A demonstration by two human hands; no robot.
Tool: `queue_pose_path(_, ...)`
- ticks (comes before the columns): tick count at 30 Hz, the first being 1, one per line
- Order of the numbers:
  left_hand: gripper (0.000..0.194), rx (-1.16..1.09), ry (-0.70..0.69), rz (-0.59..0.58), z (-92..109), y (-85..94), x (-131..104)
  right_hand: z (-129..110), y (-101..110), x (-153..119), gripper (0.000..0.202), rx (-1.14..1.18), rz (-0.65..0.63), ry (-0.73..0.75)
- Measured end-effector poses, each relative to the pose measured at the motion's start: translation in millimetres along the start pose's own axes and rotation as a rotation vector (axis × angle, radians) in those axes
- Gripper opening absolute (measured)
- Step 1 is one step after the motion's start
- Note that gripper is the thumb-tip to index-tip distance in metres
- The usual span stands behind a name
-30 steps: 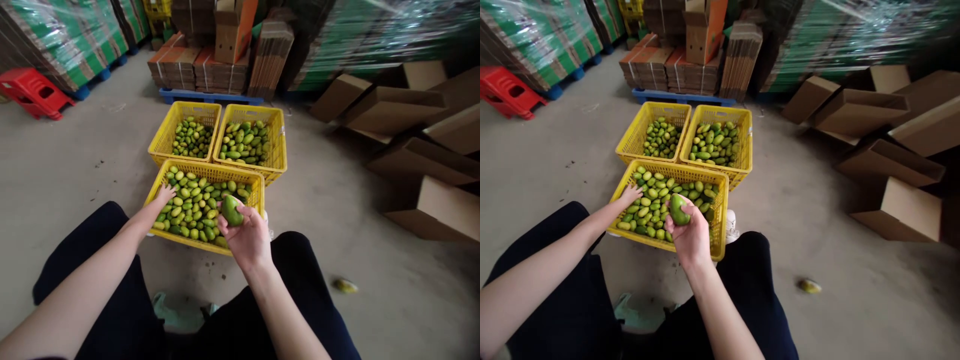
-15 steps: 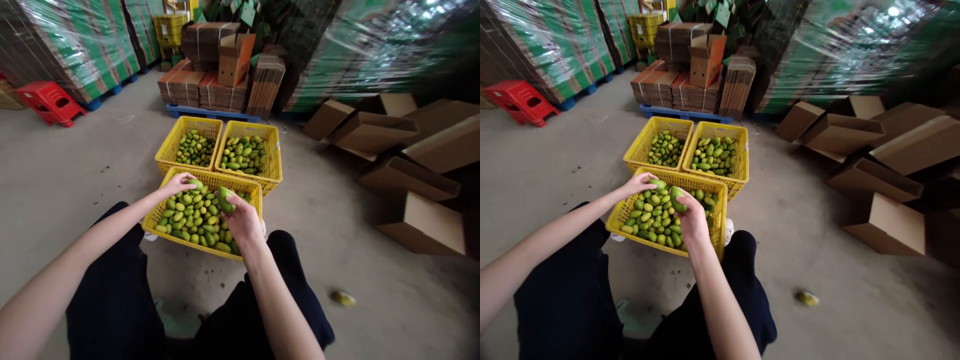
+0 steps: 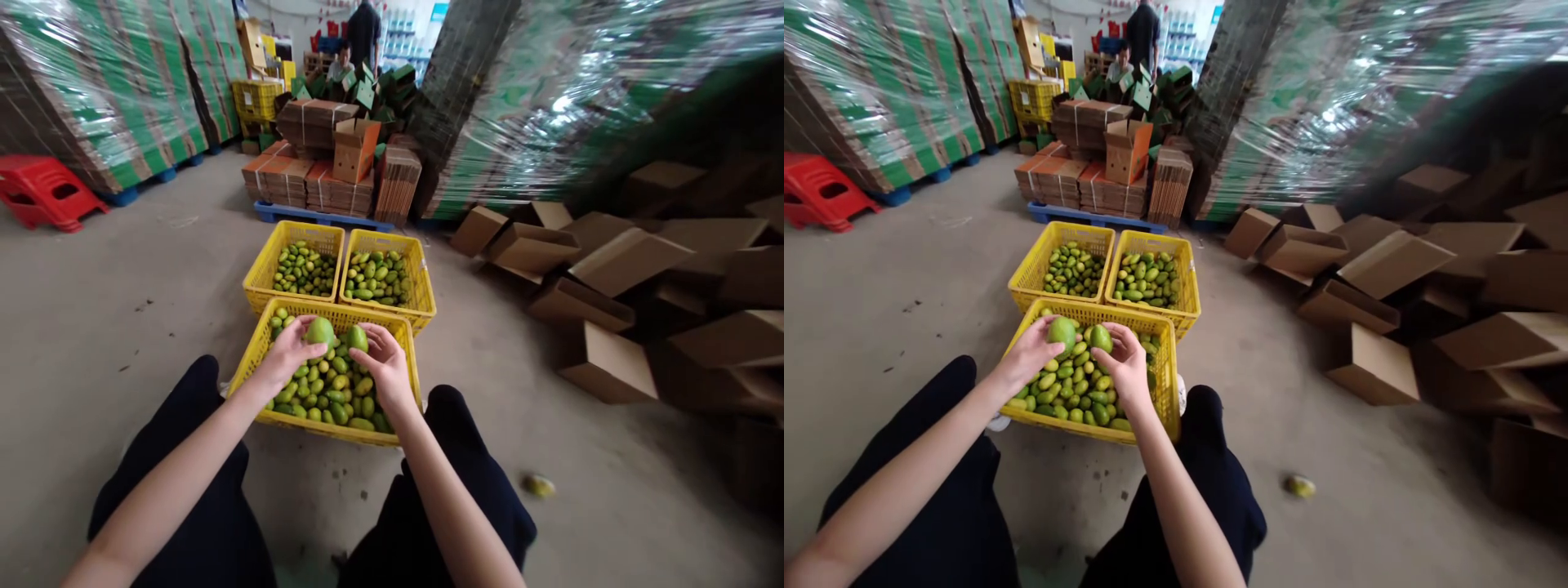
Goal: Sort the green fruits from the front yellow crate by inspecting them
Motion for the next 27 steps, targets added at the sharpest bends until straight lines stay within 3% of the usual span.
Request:
queue_pose_path(3, 0.045, -0.089, 0.049, 0.073, -0.5, 6.7, 8.1, -0.8, -9.5, -1.8, 0.035, -0.004, -0.015, 0.009)
queue_pose_path(7, 0.035, -0.160, 0.085, 0.060, -6.4, 2.1, 13.6, -4.2, -22.3, -3.3, 0.035, -0.045, -0.035, 0.055)
queue_pose_path(11, 0.046, -0.092, -0.047, 0.032, 8.6, -10.3, 13.6, -15.0, -19.7, -4.3, 0.036, -0.075, 0.011, 0.156)
queue_pose_path(14, 0.055, 0.082, -0.120, -0.047, 26.1, -23.0, 12.7, -26.5, -11.5, -7.0, 0.035, -0.105, 0.037, 0.253)
queue_pose_path(20, 0.044, 0.364, -0.308, -0.181, 48.7, -42.2, 5.9, -45.3, 5.2, -15.5, 0.035, -0.247, 0.098, 0.439)
queue_pose_path(27, 0.034, 0.398, -0.526, -0.200, 48.5, -47.7, -5.7, -62.3, 3.2, -25.3, 0.031, -0.397, 0.115, 0.640)
Point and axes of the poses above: each hand's wrist, its own x-axis towards the middle knuckle, its own y-axis out of the back of the hand, z = x × y, the point moved 8 cm from there along x, towards the middle knuckle, and after that the axes turned 5 degrees about z, right-handed, at the moved point
